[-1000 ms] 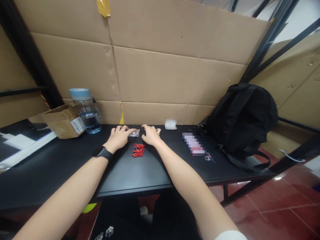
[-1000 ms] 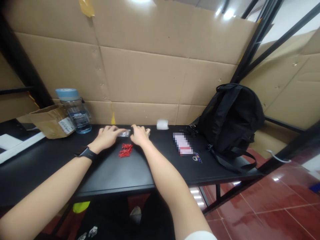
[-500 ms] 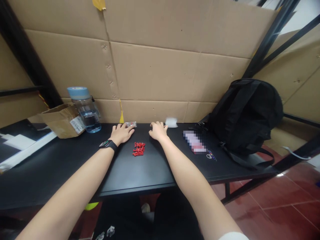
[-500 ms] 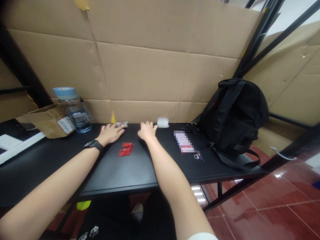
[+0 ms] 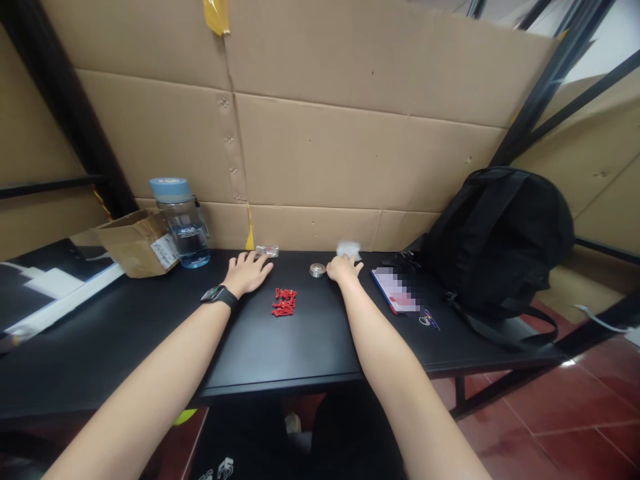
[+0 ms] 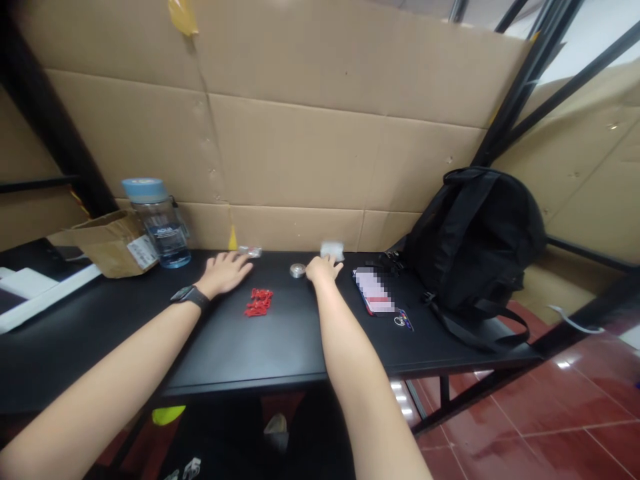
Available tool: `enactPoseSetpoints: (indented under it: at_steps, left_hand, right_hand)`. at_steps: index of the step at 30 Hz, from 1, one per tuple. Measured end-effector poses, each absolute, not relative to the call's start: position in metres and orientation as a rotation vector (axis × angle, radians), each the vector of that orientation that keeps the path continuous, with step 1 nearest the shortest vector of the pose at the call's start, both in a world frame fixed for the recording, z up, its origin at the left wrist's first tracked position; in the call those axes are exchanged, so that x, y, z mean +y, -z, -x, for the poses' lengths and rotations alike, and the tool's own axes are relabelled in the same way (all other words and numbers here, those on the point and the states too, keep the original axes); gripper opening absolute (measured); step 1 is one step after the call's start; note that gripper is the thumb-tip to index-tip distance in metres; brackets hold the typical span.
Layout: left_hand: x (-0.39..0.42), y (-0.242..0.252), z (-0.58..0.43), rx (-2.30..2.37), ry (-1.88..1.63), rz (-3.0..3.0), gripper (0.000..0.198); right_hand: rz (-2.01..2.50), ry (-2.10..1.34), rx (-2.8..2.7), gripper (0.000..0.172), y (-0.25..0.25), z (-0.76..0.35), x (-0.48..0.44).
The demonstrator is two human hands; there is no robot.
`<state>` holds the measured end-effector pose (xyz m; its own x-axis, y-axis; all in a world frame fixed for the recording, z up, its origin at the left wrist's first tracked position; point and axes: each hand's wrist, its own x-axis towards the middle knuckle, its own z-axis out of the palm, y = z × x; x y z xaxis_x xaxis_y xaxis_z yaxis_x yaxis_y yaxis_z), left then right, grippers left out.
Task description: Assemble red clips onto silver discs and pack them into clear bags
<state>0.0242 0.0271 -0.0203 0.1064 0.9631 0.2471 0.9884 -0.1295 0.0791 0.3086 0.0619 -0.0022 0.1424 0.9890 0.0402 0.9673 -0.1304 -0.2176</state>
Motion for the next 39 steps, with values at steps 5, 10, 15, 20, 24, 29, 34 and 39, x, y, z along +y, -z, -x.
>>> enactPoseSetpoints:
  at_steps: [5,10,15,20,24,29,34,39]
  left_hand:
    - [0.016,0.010,-0.027,-2.099,0.494,2.334,0.060]
    - [0.013,-0.004,-0.029,-1.966,0.545,2.462,0.055]
    - [0.008,-0.011,-0.030,-1.901,0.533,2.487,0.057]
    - [0.005,-0.016,-0.027,-1.841,0.490,2.538,0.055]
    - [0.002,-0.019,-0.023,-1.834,0.460,2.590,0.054]
    - [0.001,-0.020,-0.023,-1.876,0.413,2.554,0.054]
    - [0.001,-0.021,-0.021,-1.898,0.398,2.507,0.052]
    - [0.005,-0.019,-0.017,-1.878,0.442,2.514,0.039]
  right_hand:
    - [2.228,-0.221,-1.949,0.047,-0.002,-0.309,0.055]
    - [2.272,-0.205,-1.948,0.044,-0.010,-0.310,0.052]
    - [2.258,-0.201,-1.937,0.041,-0.019,-0.326,0.056]
    - [2.236,-0.180,-1.956,0.034,-0.017,-0.348,0.067]
    - [2.219,-0.106,-1.946,0.031,-0.014,-0.357,0.071]
    - [2.198,-0.118,-1.952,0.030,-0.016,-0.358,0.068]
    - [2.088,-0.026,-1.906,0.036,-0.028,-0.353,0.061]
    - [1.795,0.068,-2.077,0.039,-0.031,-0.320,0.045]
